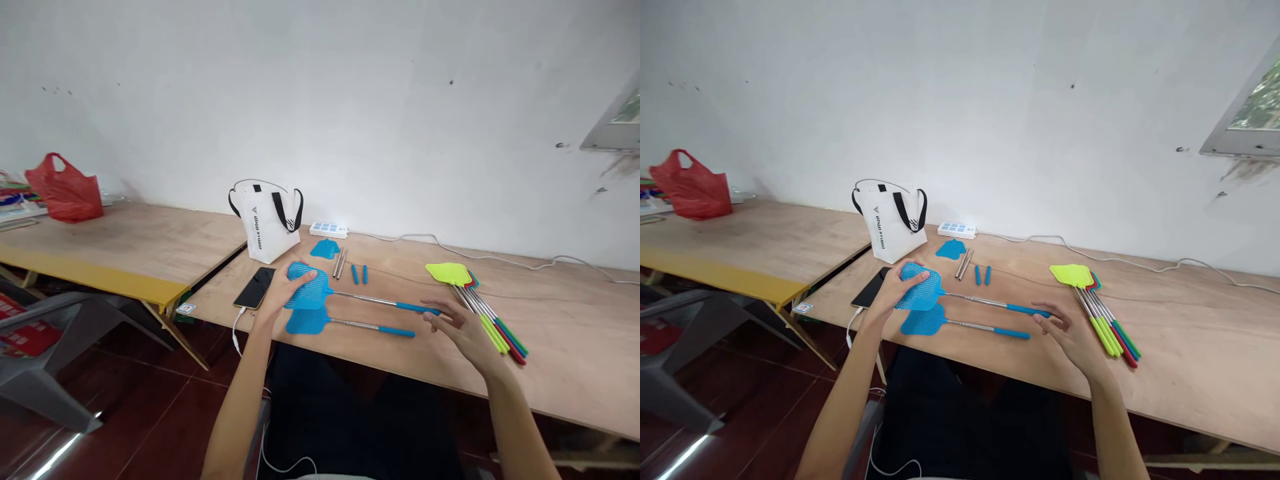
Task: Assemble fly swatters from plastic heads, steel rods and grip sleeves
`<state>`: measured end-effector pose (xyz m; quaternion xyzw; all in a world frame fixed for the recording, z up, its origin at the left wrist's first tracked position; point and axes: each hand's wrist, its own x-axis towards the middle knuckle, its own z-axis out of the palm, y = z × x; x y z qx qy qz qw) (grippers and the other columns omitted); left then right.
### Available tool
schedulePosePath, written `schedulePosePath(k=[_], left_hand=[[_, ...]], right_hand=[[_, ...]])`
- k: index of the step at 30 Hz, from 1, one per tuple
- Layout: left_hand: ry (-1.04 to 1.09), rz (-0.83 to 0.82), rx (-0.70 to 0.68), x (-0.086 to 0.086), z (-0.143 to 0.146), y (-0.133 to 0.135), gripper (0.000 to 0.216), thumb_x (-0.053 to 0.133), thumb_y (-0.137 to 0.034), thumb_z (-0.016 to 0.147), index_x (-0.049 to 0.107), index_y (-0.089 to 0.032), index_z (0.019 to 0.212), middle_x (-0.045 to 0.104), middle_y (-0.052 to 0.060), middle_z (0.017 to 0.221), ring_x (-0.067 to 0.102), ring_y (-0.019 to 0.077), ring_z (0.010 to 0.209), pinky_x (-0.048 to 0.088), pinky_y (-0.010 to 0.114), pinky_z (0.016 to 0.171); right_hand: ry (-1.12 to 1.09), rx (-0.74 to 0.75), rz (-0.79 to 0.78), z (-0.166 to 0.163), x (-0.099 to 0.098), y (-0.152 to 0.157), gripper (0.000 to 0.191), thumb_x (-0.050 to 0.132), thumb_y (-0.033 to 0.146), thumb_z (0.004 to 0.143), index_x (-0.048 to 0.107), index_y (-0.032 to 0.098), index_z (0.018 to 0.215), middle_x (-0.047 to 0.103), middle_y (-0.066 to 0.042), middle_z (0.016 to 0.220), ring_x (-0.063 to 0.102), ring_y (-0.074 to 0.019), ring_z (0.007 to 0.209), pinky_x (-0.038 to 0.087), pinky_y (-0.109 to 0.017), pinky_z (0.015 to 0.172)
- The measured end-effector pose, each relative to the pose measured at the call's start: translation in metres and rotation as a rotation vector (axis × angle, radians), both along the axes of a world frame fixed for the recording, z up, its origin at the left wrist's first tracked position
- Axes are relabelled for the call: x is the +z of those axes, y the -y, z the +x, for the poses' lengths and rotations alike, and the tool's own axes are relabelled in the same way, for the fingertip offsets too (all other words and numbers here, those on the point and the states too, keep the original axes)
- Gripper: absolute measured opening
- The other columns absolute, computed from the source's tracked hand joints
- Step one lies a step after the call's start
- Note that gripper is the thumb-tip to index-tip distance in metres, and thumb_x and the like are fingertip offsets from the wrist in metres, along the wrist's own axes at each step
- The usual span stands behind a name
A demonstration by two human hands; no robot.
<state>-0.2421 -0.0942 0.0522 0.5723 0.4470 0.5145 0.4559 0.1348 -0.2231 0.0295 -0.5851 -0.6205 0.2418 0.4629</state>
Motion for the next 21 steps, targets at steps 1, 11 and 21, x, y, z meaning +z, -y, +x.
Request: schedulePosePath(k=[1, 11, 21], left_hand=[[-0.037, 0.020, 0.026, -0.006, -0.002, -0.005, 0.060, 0.088, -0.053, 0.064, 0.065, -0.019, 0.108, 0.071, 0.002, 0.094, 0.069, 0.0196, 0.084, 0.056, 0.026, 0.069], [-0.819, 0.029, -0.043, -0.059, -0.021, -0.033, 0.067, 0.075, -0.060, 0.074, 0.061, -0.018, 0.124, 0.060, 0.016, 0.138, 0.054, 0.0385, 0.130, 0.044, 0.046, 0.106], [-0.798, 0.102, -0.259, -0.059, -0.015, -0.037, 0.062, 0.077, -0.047, 0.075, 0.060, -0.022, 0.129, 0.060, 0.011, 0.140, 0.050, 0.0327, 0.134, 0.037, 0.045, 0.115]], right_hand=[[0.007, 0.005, -0.019, 0.000, -0.006, -0.004, 0.050, 0.071, 0.060, 0.083, 0.072, 0.022, 0.115, 0.076, -0.010, 0.109, 0.067, -0.0199, 0.072, 0.059, -0.039, 0.073], [0.143, -0.111, 0.037, 0.006, -0.066, -0.042, 0.045, 0.061, 0.061, 0.087, 0.077, 0.025, 0.109, 0.078, -0.008, 0.110, 0.071, -0.0297, 0.105, 0.054, -0.050, 0.097], [0.205, -0.078, 0.062, 0.005, -0.071, -0.042, 0.041, 0.055, 0.059, 0.094, 0.075, 0.027, 0.108, 0.077, -0.007, 0.111, 0.070, -0.0283, 0.107, 0.057, -0.049, 0.094]])
